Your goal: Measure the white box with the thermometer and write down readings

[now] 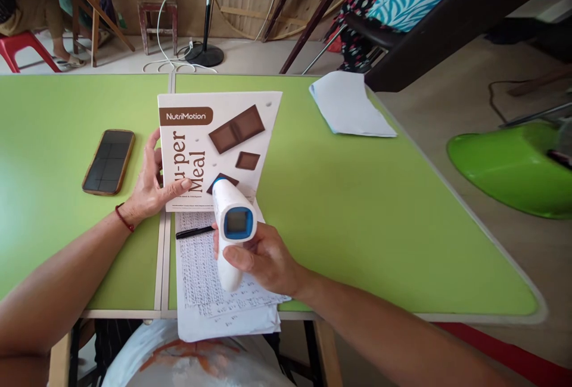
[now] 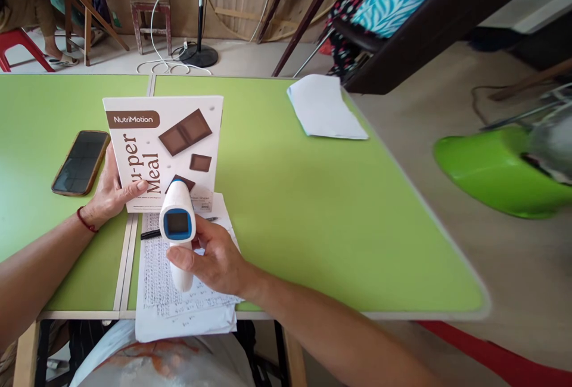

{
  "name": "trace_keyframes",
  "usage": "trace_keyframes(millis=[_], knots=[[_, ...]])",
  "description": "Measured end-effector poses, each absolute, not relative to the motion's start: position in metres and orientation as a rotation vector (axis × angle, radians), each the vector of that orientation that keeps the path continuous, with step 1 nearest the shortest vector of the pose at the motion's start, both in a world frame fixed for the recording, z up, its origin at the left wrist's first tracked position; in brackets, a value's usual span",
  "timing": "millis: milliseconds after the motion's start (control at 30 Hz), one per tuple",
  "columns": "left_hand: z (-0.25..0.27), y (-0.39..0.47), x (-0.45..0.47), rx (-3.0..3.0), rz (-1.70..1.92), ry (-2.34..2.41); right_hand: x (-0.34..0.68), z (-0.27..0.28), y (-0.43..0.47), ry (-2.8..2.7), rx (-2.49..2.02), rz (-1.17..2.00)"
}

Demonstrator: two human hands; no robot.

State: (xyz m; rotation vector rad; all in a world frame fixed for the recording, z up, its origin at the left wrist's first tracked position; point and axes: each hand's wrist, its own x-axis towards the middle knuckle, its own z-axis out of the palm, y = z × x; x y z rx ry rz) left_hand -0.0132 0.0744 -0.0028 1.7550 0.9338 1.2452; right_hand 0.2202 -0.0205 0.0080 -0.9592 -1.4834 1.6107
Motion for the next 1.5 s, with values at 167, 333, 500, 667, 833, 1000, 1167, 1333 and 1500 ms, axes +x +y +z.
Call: trace_keyframes(millis=[167,333,500,667,833,1000,1167,1333,1500], knots=[[-0.006,0.075,-0.014,1.735,1.243,0.898,0.220,0.009,-0.020,-1.458,-0.966,1.666],[-0.013,0.077,-0.016,1.763,1.257,0.857,0.219,0.008,-0.020,-1.445,-0.973,1.696],[-0.013,0.077,-0.017,1.750,1.258,0.839,0.219,0.009,-0.019,-1.461,-0.972,1.706],[-0.009,0.074,-0.016,1.719,1.243,0.858,0.219,0.009,-0.020,-1.455,-0.977,1.720],[-0.007,0.072,-0.016,1.706,1.238,0.917,0.219,0.008,-0.020,-1.467,-0.969,1.718],[-0.005,0.071,-0.015,1.684,1.221,0.903,0.220,0.008,-0.020,-1.469,-0.982,1.716],[-0.003,0.070,-0.014,1.655,1.215,0.902,0.220,0.009,-0.020,-1.488,-0.990,1.705],[0.004,0.068,-0.014,1.586,1.151,0.950,0.220,0.009,-0.019,-1.525,-0.992,1.669],[0.009,0.068,-0.015,1.521,0.997,1.016,0.220,0.008,-0.019,-1.545,-0.993,1.657]])
